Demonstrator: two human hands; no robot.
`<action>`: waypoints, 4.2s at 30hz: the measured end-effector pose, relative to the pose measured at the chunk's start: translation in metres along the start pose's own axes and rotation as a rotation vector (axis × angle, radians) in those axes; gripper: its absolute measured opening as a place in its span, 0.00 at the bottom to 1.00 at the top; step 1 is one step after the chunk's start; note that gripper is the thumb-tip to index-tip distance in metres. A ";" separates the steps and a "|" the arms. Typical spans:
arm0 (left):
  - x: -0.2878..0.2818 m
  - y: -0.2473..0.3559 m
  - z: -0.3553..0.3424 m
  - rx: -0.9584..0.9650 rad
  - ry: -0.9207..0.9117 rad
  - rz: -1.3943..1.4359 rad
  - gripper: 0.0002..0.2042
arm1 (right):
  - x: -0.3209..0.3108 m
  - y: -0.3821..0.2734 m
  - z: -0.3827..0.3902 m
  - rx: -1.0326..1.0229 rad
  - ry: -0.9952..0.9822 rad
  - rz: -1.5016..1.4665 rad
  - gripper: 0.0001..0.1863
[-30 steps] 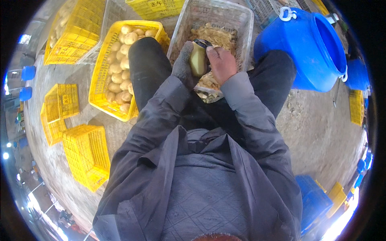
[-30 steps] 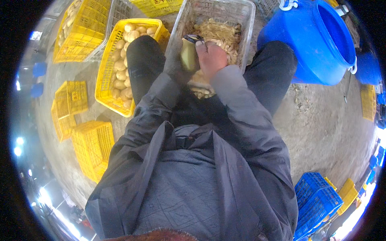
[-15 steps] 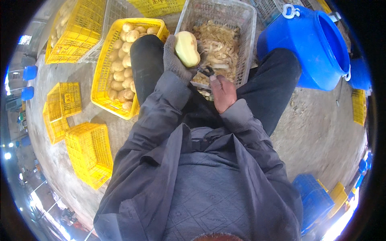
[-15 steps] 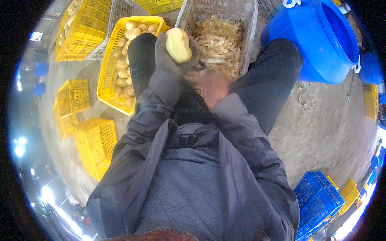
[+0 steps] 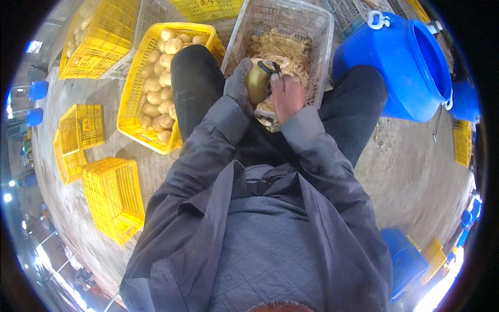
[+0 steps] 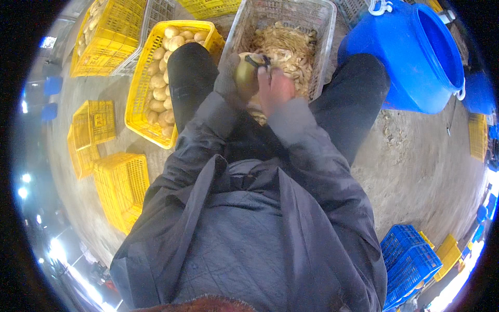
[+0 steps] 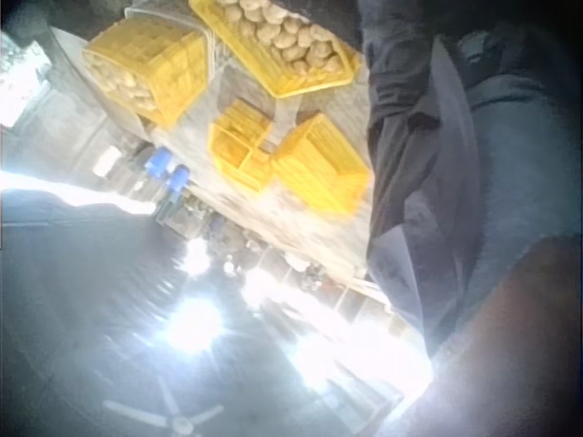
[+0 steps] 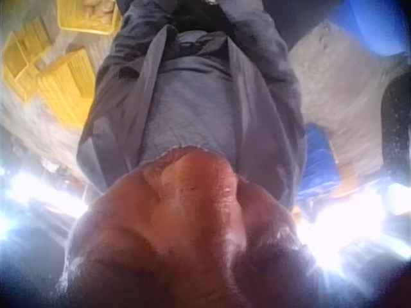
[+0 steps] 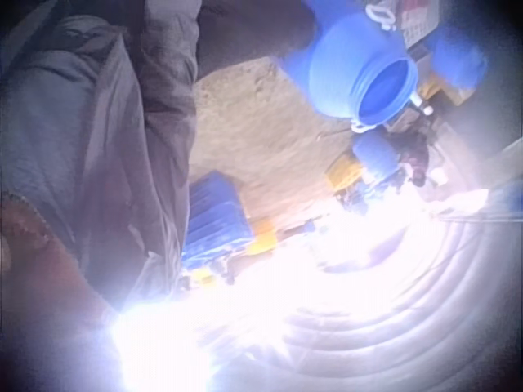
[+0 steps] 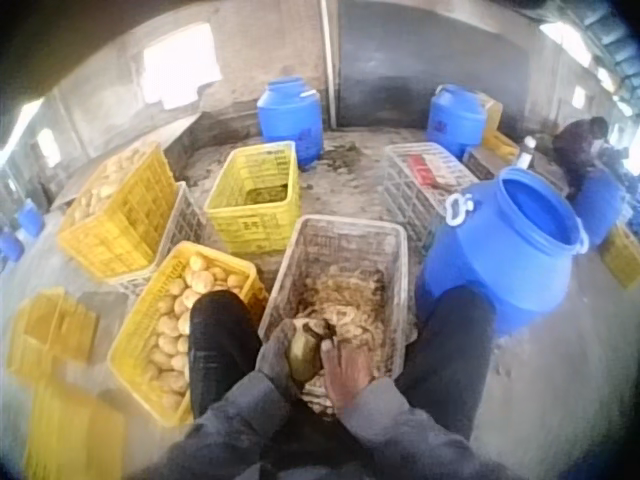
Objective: The person sits on the floor and peels potatoes one by one using a handheld peeler. Potato skins fall into a clear plastic bin between the legs, and peeled potatoes are placed into a yellow crate.
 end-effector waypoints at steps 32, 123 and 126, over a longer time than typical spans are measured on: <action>-0.016 0.017 0.000 0.088 0.142 0.299 0.28 | 0.008 -0.024 0.061 -0.248 -0.209 0.149 0.19; -0.009 0.028 0.012 0.310 0.325 -0.100 0.19 | 0.014 -0.017 0.030 -0.242 -0.015 0.186 0.19; -0.015 0.027 0.012 0.216 0.315 0.126 0.22 | 0.018 -0.023 0.059 -0.432 -0.132 0.291 0.18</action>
Point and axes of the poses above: each hand's wrist, its own z-axis away from the middle knuckle, its own x-axis out of the palm, y = z × x, the point moved 6 cm from there along -z, towards the middle knuckle, and after that the axes turned 14 degrees about -x, right-handed, at the moved point
